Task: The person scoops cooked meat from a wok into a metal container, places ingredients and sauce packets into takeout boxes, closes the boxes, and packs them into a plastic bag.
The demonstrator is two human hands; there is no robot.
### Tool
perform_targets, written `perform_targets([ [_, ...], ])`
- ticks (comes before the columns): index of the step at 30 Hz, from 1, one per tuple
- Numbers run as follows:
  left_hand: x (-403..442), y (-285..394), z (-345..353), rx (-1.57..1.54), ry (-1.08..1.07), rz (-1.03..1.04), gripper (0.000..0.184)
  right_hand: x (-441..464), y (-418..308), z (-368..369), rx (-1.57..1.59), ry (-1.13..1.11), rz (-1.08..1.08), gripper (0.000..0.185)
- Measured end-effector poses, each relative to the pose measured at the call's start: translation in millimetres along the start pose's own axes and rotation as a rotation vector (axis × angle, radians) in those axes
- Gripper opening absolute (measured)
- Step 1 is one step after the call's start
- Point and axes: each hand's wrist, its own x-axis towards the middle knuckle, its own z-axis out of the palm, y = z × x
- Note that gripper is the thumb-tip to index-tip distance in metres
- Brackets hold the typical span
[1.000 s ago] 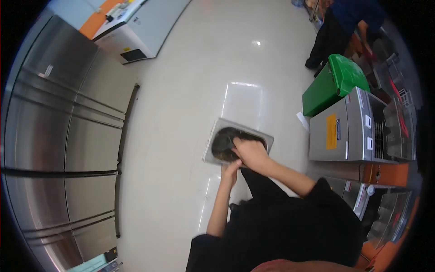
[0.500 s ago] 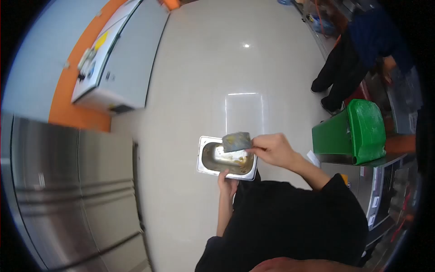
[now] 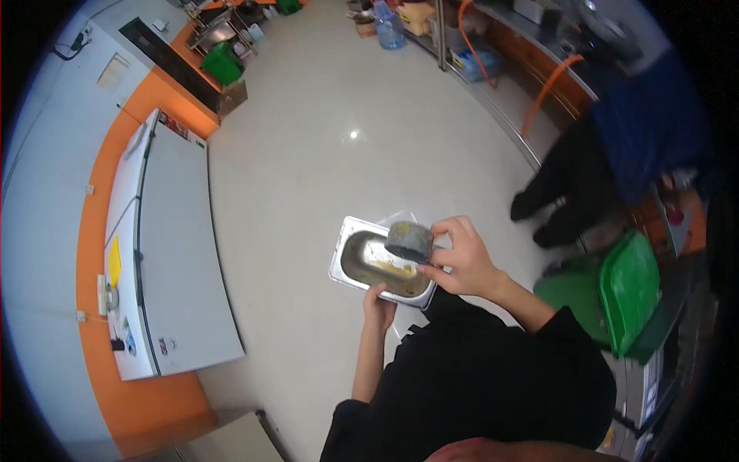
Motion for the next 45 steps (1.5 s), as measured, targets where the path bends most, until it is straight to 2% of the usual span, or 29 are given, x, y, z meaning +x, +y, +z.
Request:
perform_targets([
  [1, 25.6, 19.3, 20.3, 0.0, 0.01, 0.04, 0.047, 36.5, 23.4, 6.7, -0.031, 0.07, -0.074, 0.018],
  [4, 103.7, 68.6, 44.0, -0.029, 0.147, -0.004, 0.051, 109.1, 89.2, 35.5, -0.054, -0.004, -0.128, 0.014],
  [8, 204.9, 116.1, 53.2, -0.118, 0.053, -0.002, 0.047, 193.9, 167.5, 61.8, -0.081, -0.075, -0.217, 0.015],
  [11, 308.0, 154.5, 66.4, -0.053, 0.121, 0.046, 0.047, 281.3, 243.2, 92.3, 0.009, -0.062, -0.173, 0.015],
  [13, 375.0, 182.4, 70.1, -0.063, 0.143, 0.042, 0.044, 338.0, 285.1, 105.7, 0.095, -0.115, -0.106, 0.008],
  [15, 444.5, 205.7, 80.1, -0.057, 0.165, 0.023, 0.041, 380.9, 332.6, 118.6, 0.145, -0.161, -0.027, 0.008],
  [16, 479.0, 217.8, 96.9, -0.057, 0.103, 0.044, 0.038, 395.3, 362.3, 128.8, 0.144, -0.197, -0.002, 0.009],
  [19, 583.0, 234.4, 152.0, 0.028, 0.045, -0.078, 0.039, 431.7, 443.7, 122.0, 0.036, -0.329, 0.026, 0.009],
  [24, 753.2, 301.6, 197.4, 0.385, -0.147, -0.083, 0.052, 548.7, 551.1, 150.0, -0.098, -0.361, 0.031, 0.006],
  [28, 893.6, 305.9, 250.1, 0.324, -0.241, -0.318, 0.047, 612.7, 672.8, 138.1, -0.042, -0.3, 0.095, 0.004],
  [31, 986.1, 323.2, 280.4, 0.348, -0.207, -0.248, 0.049, 677.8, 745.0, 132.9, -0.065, -0.345, 0.11, 0.003],
  [33, 1077.9, 332.9, 325.4, 0.306, -0.206, -0.2, 0.048, 738.3, 829.2, 125.8, -0.049, -0.298, 0.087, 0.006],
  [35, 1156.5, 349.6, 350.3, 0.289, -0.123, -0.293, 0.047, 791.1, 893.8, 117.3, -0.031, -0.333, 0.095, 0.008],
  [37, 1241.0, 360.7, 384.4, 0.272, -0.14, -0.242, 0.045, 842.6, 970.2, 110.1, 0.07, -0.27, 0.105, 0.009],
  [38, 1163.3, 361.0, 367.7, 0.232, -0.135, -0.28, 0.045, 806.0, 896.0, 105.0, 0.1, -0.255, 0.12, 0.009],
  [39, 1236.3, 368.4, 386.9, 0.223, -0.223, -0.297, 0.045, 847.7, 956.2, 101.0, 0.152, -0.244, 0.133, 0.01],
  [40, 1255.4, 369.6, 394.7, 0.25, -0.235, -0.254, 0.045, 860.1, 971.9, 101.2, 0.18, -0.213, 0.153, 0.012],
  [41, 1277.9, 372.7, 403.1, 0.289, -0.245, -0.207, 0.044, 870.3, 991.4, 103.2, 0.368, -0.148, 0.285, 0.014],
  [43, 1325.6, 366.7, 433.6, 0.278, -0.122, -0.227, 0.044, 884.7, 1042.0, 100.7, 0.742, 0.015, 0.56, 0.017],
  [44, 1346.7, 368.9, 442.8, 0.287, -0.061, -0.245, 0.047, 899.5, 1054.7, 93.1, 1.055, 0.111, 0.703, 0.022],
  [45, 1372.0, 368.6, 454.1, 0.292, -0.041, -0.239, 0.049, 912.0, 1069.8, 92.4, 1.245, 0.254, 0.729, 0.025],
])
